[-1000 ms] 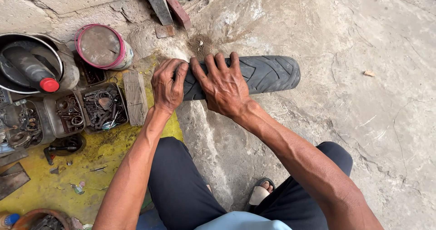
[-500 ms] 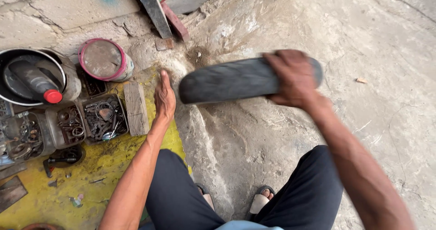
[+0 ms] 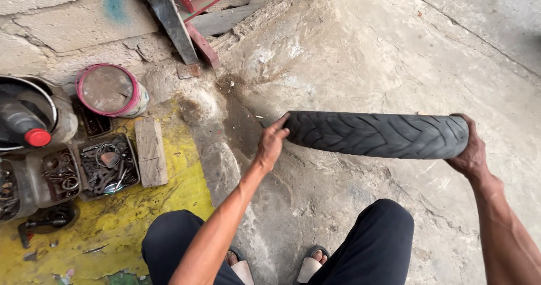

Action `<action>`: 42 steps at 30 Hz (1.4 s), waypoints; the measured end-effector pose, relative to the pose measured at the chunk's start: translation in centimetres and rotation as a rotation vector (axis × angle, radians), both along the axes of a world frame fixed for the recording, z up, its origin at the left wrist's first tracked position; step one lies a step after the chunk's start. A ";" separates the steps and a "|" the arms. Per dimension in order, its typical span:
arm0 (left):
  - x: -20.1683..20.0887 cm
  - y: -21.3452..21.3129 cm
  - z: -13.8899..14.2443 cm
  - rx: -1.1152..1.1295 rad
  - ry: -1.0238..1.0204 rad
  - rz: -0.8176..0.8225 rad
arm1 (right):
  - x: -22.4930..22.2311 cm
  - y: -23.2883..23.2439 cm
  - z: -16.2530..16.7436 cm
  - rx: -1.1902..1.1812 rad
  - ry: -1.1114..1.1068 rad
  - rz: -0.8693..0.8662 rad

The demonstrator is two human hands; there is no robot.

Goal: The person sits on the ground and repeatedly handles a motorcycle tire, pressing and rolling it with both hands to check the tread and sidewalls. The tire is turned over and manipulated in place without being mounted or moved to another location.

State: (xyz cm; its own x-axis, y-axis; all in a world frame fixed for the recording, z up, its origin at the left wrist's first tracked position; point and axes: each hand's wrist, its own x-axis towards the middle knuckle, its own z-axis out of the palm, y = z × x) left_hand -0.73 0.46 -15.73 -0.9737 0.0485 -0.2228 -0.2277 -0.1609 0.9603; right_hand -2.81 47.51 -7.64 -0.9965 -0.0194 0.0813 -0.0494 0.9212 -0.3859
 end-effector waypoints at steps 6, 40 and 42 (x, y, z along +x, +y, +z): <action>0.2 2.3 0.8 -0.373 0.234 -0.060 | 0.4 1.0 -0.8 0.274 -0.012 0.035; -4.9 -15.4 8.9 -0.910 0.504 -0.106 | -5.1 -32.1 6.8 0.170 0.262 0.487; -4.8 -14.7 12.1 -0.945 0.582 -0.279 | -3.8 -33.3 7.2 0.171 0.277 0.490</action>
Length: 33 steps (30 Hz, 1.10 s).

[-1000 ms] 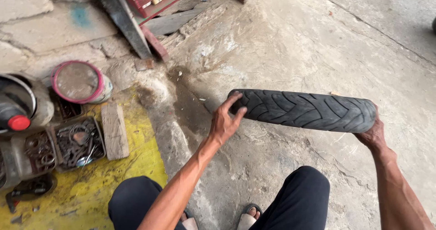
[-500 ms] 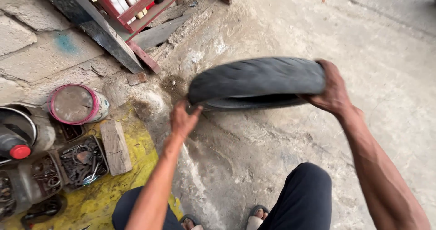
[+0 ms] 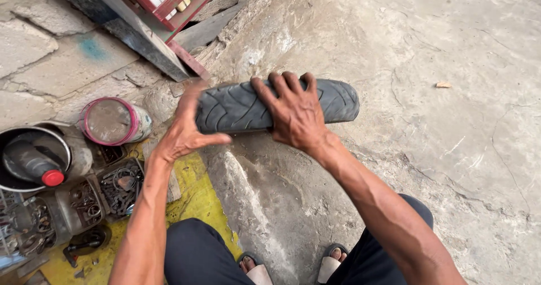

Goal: The person sits on the ground and repeatedly handles a motorcycle tire, pressing and rolling it with both hands to check the tread and sidewalls. The tire is turned over and manipulated in place without being mounted or moved to another location.

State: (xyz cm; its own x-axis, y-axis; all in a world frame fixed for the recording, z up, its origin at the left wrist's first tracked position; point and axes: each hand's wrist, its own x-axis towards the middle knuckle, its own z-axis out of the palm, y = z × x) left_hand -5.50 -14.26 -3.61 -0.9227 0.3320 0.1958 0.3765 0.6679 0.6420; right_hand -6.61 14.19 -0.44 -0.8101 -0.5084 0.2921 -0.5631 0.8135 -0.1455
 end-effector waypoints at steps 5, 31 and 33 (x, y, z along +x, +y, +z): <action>-0.8 6.7 2.8 -0.024 0.009 -0.005 | 1.8 -0.9 -0.8 -0.029 0.021 0.062; -2.7 5.7 0.0 0.059 0.217 0.337 | -1.8 -18.1 -24.8 -0.158 -0.420 0.026; -2.9 5.8 0.6 0.064 0.146 0.385 | -2.1 -18.3 -25.2 -0.158 -0.417 0.018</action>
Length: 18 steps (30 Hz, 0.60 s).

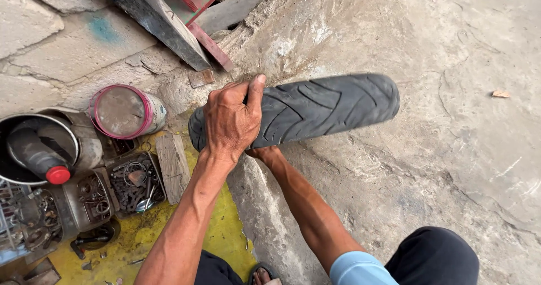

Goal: The person sits on the ground and repeatedly handles a motorcycle tire, pressing and rolling it with both hands to check the tread and sidewalls. The tire is turned over and manipulated in place without being mounted or moved to another location.

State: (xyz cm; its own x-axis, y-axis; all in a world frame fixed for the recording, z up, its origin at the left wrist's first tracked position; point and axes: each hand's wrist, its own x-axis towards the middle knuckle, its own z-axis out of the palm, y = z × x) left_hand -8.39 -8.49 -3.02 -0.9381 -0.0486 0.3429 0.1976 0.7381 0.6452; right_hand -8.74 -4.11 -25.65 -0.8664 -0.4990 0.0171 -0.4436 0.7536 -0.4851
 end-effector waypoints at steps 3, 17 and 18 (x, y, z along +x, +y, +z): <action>0.1 -0.5 0.7 -0.016 -0.043 0.045 | 0.0 -0.1 -0.6 0.002 -0.004 0.008; 0.8 -0.8 0.1 0.023 -0.039 0.023 | 0.1 0.2 -1.2 0.000 -0.004 -0.009; 0.8 -0.8 0.1 0.034 -0.040 0.023 | 0.1 0.3 -1.1 -0.003 -0.005 -0.011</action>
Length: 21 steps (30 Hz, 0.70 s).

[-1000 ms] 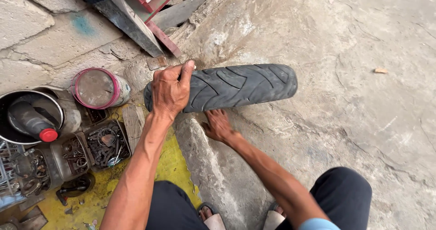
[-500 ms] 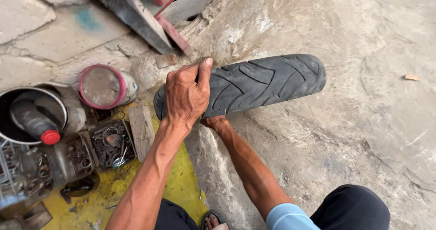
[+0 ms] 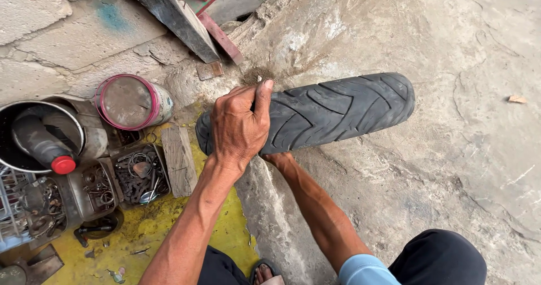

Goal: The person sits on the ground and repeatedly handles a motorcycle tire, pressing and rolling it with both hands to check the tread and sidewalls. The tire is turned over and manipulated in place without being mounted or moved to another location.

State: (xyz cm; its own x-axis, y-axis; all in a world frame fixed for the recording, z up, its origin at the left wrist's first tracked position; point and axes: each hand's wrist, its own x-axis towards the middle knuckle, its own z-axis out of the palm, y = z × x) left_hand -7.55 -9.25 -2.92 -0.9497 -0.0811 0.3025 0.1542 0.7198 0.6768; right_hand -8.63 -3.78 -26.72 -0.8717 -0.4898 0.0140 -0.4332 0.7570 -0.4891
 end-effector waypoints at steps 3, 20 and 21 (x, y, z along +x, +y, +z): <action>0.0 0.1 0.0 -0.026 0.049 -0.005 | -0.3 0.3 0.6 -0.001 -0.001 -0.003; -1.1 -0.1 -0.2 -0.025 -0.018 0.011 | -2.8 0.9 3.7 -0.010 0.004 -0.032; -1.2 -0.1 -0.2 -0.029 -0.003 0.008 | -3.0 0.8 3.8 -0.009 0.006 -0.030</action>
State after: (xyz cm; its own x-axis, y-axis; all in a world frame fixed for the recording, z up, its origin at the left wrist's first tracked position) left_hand -8.70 -9.30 -3.14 -0.9500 -0.0795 0.3019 0.1466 0.7402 0.6562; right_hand -11.68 -2.97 -22.97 -0.8858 -0.4635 0.0236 -0.4135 0.7652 -0.4935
